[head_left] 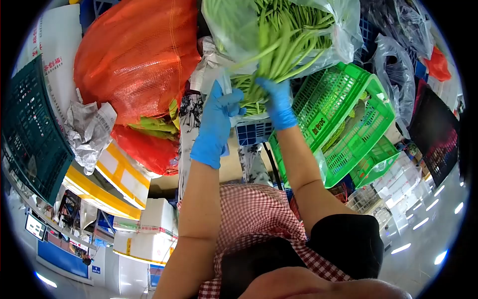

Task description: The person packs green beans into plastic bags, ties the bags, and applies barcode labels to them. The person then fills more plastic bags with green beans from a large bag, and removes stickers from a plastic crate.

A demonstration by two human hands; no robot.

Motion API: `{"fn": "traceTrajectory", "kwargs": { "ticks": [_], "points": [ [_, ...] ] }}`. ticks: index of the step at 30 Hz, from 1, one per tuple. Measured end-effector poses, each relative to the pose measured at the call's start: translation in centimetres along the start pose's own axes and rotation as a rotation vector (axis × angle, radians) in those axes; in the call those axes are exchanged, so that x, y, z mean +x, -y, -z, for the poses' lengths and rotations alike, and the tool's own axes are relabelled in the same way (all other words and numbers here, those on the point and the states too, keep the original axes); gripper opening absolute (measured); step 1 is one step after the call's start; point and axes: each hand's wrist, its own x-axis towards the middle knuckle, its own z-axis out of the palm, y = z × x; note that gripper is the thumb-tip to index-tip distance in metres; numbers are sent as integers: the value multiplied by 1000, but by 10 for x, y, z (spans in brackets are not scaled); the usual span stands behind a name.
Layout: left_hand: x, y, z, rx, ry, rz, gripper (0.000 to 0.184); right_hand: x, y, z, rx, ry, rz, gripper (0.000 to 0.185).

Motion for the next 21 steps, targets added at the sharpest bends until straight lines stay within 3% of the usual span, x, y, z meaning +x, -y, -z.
{"fn": "traceTrajectory", "kwargs": {
  "ticks": [4, 8, 11, 14, 16, 17, 18, 21],
  "points": [
    [1, 1, 5, 13, -3, -17, 53, -40, -87, 8, -308, 229, 20, 51],
    [4, 17, 9, 156, 76, -56, 55, -31, -92, 63, -1313, 808, -280, 51],
    [6, 14, 8, 169, 51, -54, 60, -9, -96, 105, -1778, 777, -208, 33],
    [4, 5, 7, 134, 40, -7, 65, 23, -24, 87, -1481, 1127, 192, 30],
    [3, 5, 1, 114, 1, -1, 61, 33, 54, 39, -821, 803, -225, 27],
    [3, 6, -1, 106, -18, 1, 60, 53, 72, 35, -784, 665, 9, 30],
    [4, 5, -3, 108, -9, -6, 60, 72, 79, 21, -540, 275, -44, 33],
    [4, 6, -7, 103, -2, -11, 60, 160, 60, 8, -1112, 2, 590, 40]
  ]
}}
